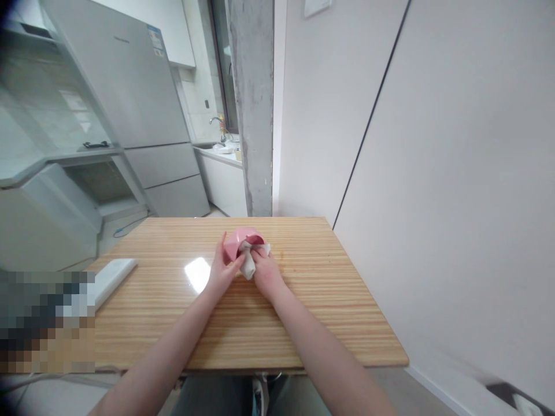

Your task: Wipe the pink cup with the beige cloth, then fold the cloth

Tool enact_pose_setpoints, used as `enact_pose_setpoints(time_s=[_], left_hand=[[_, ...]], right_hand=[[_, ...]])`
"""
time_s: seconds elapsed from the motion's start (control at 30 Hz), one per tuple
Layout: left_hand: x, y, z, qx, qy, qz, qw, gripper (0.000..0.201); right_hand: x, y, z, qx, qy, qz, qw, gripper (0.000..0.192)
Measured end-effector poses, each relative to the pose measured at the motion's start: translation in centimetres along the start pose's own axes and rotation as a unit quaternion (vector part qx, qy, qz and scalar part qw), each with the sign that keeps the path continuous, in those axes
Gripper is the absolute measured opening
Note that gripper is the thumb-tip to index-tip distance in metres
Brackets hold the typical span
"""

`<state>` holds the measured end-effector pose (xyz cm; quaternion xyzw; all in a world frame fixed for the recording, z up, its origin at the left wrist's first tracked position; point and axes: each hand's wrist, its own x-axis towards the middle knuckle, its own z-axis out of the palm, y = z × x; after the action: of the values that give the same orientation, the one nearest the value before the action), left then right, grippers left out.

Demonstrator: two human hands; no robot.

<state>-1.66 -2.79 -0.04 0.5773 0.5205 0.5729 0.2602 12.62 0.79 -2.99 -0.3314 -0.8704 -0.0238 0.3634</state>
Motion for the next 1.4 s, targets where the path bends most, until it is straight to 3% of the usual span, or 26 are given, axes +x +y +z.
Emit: enact_pose_setpoints(time_s=[0.1, 0.2, 0.3, 0.47, 0.57, 0.77, 0.87, 0.97, 1.07, 1.2, 1.27, 1.4], left_hand=[[0.0, -0.5, 0.4, 0.016, 0.02, -0.005, 1.0, 0.069], [0.6, -0.9, -0.9, 0.068, 0.025, -0.019, 0.997, 0.058], [0.9, -0.7, -1.7, 0.059, 0.018, -0.05, 0.997, 0.068], [0.1, -0.2, 0.3, -0.034, 0.013, -0.053, 0.998, 0.086], [0.0, -0.6, 0.7, -0.006, 0.022, -0.046, 0.999, 0.074], [1.1, -1.0, -1.3, 0.032, 0.0, -0.041, 0.999, 0.054], [0.7, -0.3, -0.7, 0.006, 0.0, -0.094, 0.996, 0.068], [0.0, 0.1, 0.4, -0.017, 0.028, -0.087, 0.996, 0.078], [0.0, -0.2, 0.5, -0.005, 0.039, -0.077, 0.996, 0.069], [0.8, -0.2, -0.7, 0.005, 0.04, -0.103, 0.994, 0.061], [0.8, 0.2, -0.8, -0.022, 0.039, -0.095, 0.995, 0.068], [-0.2, 0.7, 0.6, -0.064, 0.027, -0.087, 0.994, 0.089]], right_hand=[[-0.3, -0.3, 0.5, 0.046, -0.008, 0.012, 0.999, 0.023], [-0.2, -0.3, 0.5, 0.045, -0.043, -0.034, 0.997, 0.022], [0.0, 0.0, 0.1, 0.012, -0.06, -0.06, 0.996, 0.021], [-0.1, -0.2, 0.0, 0.023, -0.022, 0.013, 0.999, 0.02], [0.0, -0.6, -0.1, 0.041, -0.029, 0.022, 0.998, 0.019], [0.1, 0.0, -0.6, -0.016, -0.078, -0.035, 0.996, 0.012], [-0.1, 0.1, -0.4, -0.005, -0.066, -0.033, 0.997, 0.013], [-0.4, -0.4, -0.2, 0.024, -0.031, -0.014, 0.999, 0.016], [-0.3, -0.9, -0.5, 0.042, -0.027, -0.005, 0.999, 0.015], [0.3, -0.5, -1.5, 0.01, -0.07, -0.064, 0.995, 0.018], [0.5, -0.1, -1.8, -0.023, -0.075, -0.081, 0.994, 0.017], [0.2, -0.3, -1.4, -0.05, -0.05, -0.031, 0.997, 0.014]])
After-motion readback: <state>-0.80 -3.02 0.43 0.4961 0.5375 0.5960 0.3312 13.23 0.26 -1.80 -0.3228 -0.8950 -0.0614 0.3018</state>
